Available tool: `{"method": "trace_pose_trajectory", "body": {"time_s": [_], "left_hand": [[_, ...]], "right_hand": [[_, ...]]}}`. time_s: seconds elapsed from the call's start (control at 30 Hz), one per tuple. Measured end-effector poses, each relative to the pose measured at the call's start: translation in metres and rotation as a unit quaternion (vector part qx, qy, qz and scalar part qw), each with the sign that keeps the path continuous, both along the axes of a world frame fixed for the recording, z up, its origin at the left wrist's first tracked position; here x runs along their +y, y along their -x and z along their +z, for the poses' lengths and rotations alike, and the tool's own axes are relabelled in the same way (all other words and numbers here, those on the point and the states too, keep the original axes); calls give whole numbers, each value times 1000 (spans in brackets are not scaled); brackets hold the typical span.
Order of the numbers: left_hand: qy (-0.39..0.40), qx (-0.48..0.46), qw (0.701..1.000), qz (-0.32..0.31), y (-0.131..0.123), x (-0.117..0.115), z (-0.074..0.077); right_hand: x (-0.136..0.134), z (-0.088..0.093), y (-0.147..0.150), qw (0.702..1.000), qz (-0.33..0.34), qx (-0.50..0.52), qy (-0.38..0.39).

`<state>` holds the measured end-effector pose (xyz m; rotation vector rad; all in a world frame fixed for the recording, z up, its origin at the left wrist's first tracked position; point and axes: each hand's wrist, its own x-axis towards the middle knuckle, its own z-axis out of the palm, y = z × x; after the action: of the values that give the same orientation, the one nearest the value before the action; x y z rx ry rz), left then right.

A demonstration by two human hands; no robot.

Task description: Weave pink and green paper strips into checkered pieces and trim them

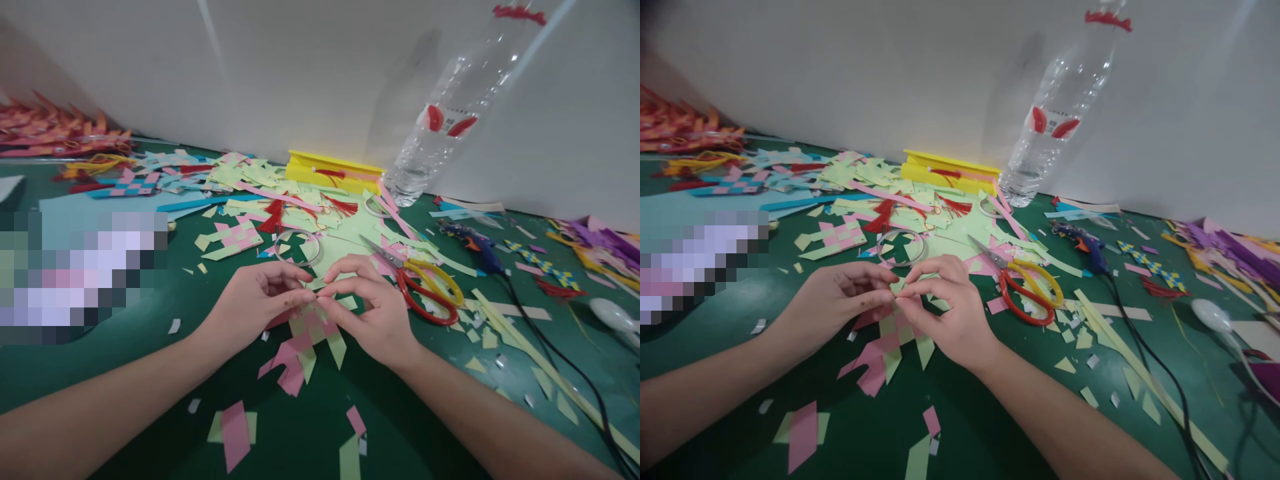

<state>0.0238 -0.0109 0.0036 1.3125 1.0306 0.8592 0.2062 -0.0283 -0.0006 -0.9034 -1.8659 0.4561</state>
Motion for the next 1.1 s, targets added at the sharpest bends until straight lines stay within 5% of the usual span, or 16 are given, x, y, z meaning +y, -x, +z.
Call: {"method": "trace_pose_trajectory", "body": {"time_s": [0.3,0.57,1.1], "left_hand": [[1,-2,1000,-5,0,0,0],[-53,26,998,9,-1,0,-1],[-130,125,983,21,3,0,0]], "right_hand": [[0,0,-1,1000,11,-9,12],[1,-1,1,998,0,-19,-53],[3,-4,-2,996,-70,-1,-61]]}}
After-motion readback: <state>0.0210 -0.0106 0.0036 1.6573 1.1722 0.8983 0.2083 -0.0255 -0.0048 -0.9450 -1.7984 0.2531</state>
